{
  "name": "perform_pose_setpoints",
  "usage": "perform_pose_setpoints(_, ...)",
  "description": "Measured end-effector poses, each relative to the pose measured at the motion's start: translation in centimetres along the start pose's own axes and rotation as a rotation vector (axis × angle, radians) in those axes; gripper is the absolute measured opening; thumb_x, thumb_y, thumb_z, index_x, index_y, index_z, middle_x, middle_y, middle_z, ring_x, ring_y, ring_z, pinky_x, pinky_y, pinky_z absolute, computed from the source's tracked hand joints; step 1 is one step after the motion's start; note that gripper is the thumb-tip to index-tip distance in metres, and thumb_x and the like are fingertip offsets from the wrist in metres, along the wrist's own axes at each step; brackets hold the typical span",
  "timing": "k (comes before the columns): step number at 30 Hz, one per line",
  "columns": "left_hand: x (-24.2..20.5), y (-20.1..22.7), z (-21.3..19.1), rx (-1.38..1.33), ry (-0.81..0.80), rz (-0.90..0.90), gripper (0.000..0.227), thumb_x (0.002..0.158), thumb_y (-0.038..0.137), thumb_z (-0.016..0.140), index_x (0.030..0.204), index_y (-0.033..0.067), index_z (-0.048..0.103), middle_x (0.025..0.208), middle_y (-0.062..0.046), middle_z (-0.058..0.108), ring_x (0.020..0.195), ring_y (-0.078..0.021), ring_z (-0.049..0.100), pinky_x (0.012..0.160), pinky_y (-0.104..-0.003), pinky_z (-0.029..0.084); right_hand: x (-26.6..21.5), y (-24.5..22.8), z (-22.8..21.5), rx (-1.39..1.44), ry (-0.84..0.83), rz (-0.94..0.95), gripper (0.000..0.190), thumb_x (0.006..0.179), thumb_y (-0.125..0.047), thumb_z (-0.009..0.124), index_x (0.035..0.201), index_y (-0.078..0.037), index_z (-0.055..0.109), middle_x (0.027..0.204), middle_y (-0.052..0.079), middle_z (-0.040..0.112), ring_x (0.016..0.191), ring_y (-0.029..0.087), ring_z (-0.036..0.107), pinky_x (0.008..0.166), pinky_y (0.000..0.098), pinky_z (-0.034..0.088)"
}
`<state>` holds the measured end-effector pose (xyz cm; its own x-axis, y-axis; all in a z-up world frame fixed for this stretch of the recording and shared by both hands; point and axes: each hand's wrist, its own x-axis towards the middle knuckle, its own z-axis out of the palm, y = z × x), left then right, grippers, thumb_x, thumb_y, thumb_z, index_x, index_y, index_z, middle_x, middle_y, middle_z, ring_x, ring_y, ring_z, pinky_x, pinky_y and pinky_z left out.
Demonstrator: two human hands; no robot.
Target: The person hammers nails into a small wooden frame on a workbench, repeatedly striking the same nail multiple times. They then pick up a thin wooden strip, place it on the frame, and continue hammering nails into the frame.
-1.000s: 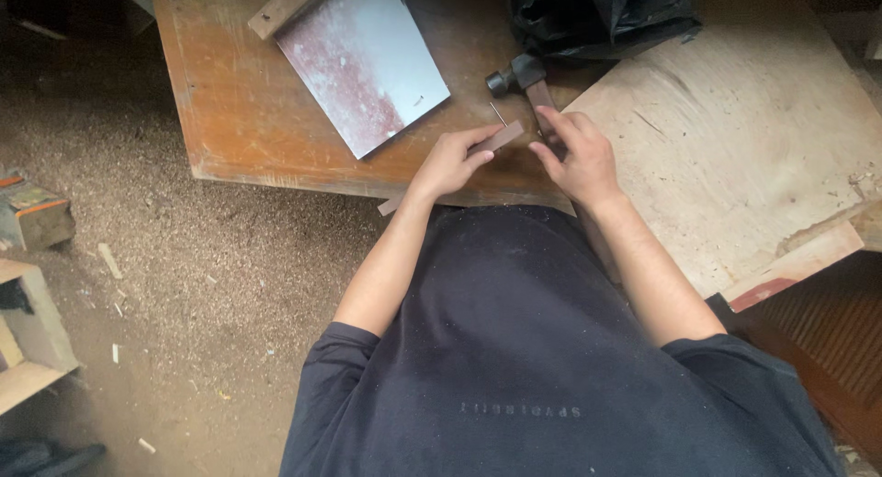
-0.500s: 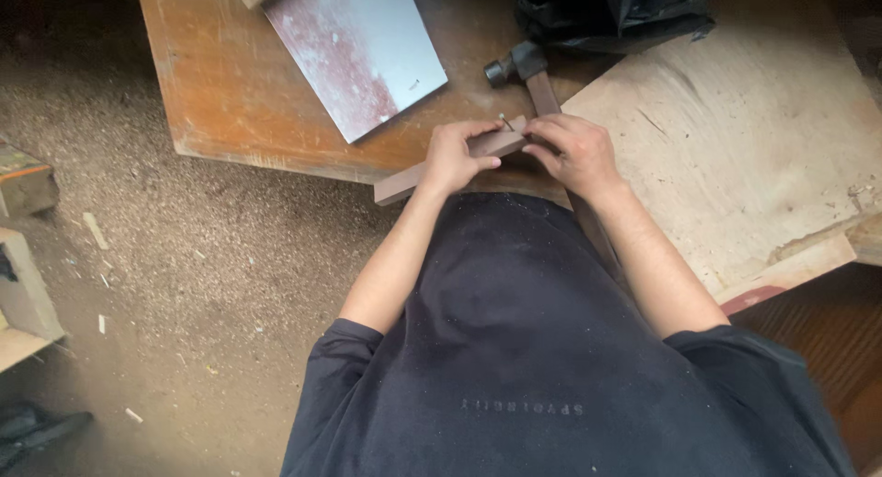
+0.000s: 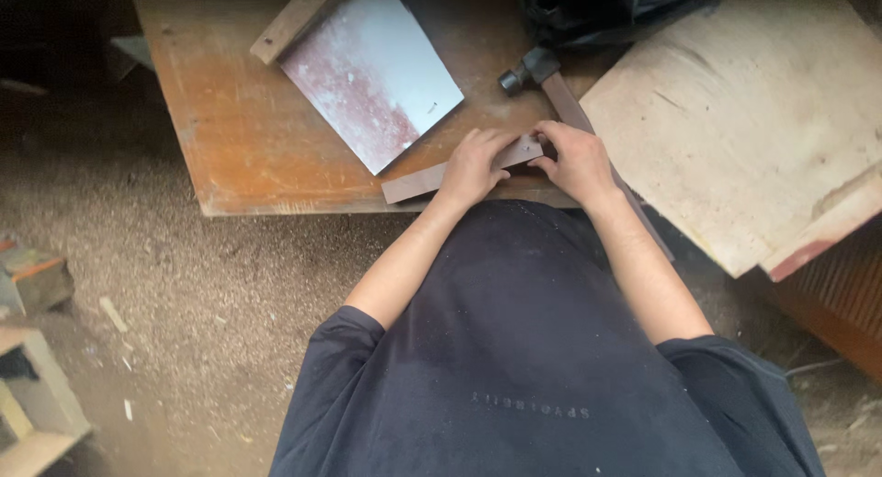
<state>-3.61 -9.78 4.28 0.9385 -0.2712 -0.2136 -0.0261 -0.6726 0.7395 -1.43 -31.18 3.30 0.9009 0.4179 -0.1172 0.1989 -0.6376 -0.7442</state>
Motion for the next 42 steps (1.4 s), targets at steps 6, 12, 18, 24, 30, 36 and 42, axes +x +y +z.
perform_pose_setpoints(6, -1.8, -3.4, 1.1, 0.177, 0.001, 0.202, 0.070, 0.068, 0.001, 0.084, 0.134, 0.0094, 0.063, 0.132, -0.008, 0.062, 0.119, -0.0315, 0.057, 0.102, -0.043, 0.050, -1.6, -1.7, 1.4, -0.282, 0.217, -0.018, 0.053, 0.075, -0.013, 0.089, 0.122, -0.008, 0.066, 0.128, 0.013, 0.067, 0.113, 0.034, 0.067, 0.094, 0.0420, 0.055)
perform_pose_setpoints(12, -1.7, -5.1, 0.5, 0.237, -0.017, 0.225, 0.068, 0.073, 0.007, 0.083, 0.136, 0.0094, 0.059, 0.129, -0.012, 0.060, 0.118, -0.0333, 0.057, 0.104, -0.045, 0.047, -3.5, -0.2, 0.3, -0.464, 0.238, 0.283, 0.059, 0.083, -0.021, 0.088, 0.135, -0.007, 0.062, 0.118, 0.017, 0.064, 0.107, 0.039, 0.064, 0.085, 0.0471, 0.051)
perform_pose_setpoints(18, -1.1, -5.3, 0.4, 0.177, 0.006, 0.220, 0.051, 0.085, 0.026, 0.078, 0.130, 0.0071, 0.062, 0.123, -0.013, 0.060, 0.115, -0.0337, 0.056, 0.099, -0.047, 0.047, -2.5, -0.3, 0.0, -0.425, 0.154, 0.399, 0.056, 0.086, -0.025, 0.085, 0.135, -0.010, 0.062, 0.112, 0.019, 0.067, 0.101, 0.039, 0.067, 0.086, 0.0492, 0.053)
perform_pose_setpoints(24, -0.9, -6.0, 1.7, 0.325, 0.084, 0.240, 0.032, 0.099, 0.029, 0.066, 0.124, 0.0092, 0.066, 0.116, -0.011, 0.061, 0.109, -0.0323, 0.056, 0.090, -0.045, 0.049, -0.7, 0.1, 0.4, -0.203, -0.106, 0.542, 0.066, 0.086, -0.042, 0.081, 0.134, -0.003, 0.056, 0.102, 0.024, 0.072, 0.093, 0.042, 0.071, 0.082, 0.0494, 0.056)
perform_pose_setpoints(30, -0.7, -5.7, 1.5, 0.363, 0.145, 0.277, 0.029, 0.095, 0.028, 0.066, 0.117, 0.0097, 0.067, 0.110, -0.011, 0.060, 0.104, -0.0317, 0.056, 0.086, -0.044, 0.047, 0.6, 1.2, 1.3, 0.216, -0.044, 0.462, 0.057, 0.092, -0.031, 0.083, 0.129, 0.001, 0.055, 0.103, 0.025, 0.073, 0.088, 0.031, 0.073, 0.071, 0.0408, 0.058)
perform_pose_setpoints(36, -0.5, -5.2, 1.5, 0.382, 0.191, 0.285, 0.024, 0.097, 0.021, 0.064, 0.117, 0.0086, 0.067, 0.110, -0.009, 0.061, 0.103, -0.0291, 0.057, 0.083, -0.043, 0.046, 0.0, -0.3, -0.8, 0.603, -0.206, 0.655, 0.052, 0.091, -0.010, 0.068, 0.134, -0.002, 0.039, 0.090, 0.015, 0.076, 0.059, 0.018, 0.073, 0.045, 0.0309, 0.055)
perform_pose_setpoints(42, -0.5, -5.8, 2.2, 0.358, 0.280, 0.272, 0.023, 0.095, 0.016, 0.063, 0.115, 0.0055, 0.064, 0.111, -0.011, 0.061, 0.102, -0.0295, 0.057, 0.081, -0.041, 0.047, -4.7, -2.2, -2.3, 0.038, 0.080, 0.161, 0.045, 0.099, -0.020, 0.078, 0.130, 0.003, 0.055, 0.084, 0.022, 0.070, 0.074, 0.033, 0.072, 0.064, 0.0408, 0.057)
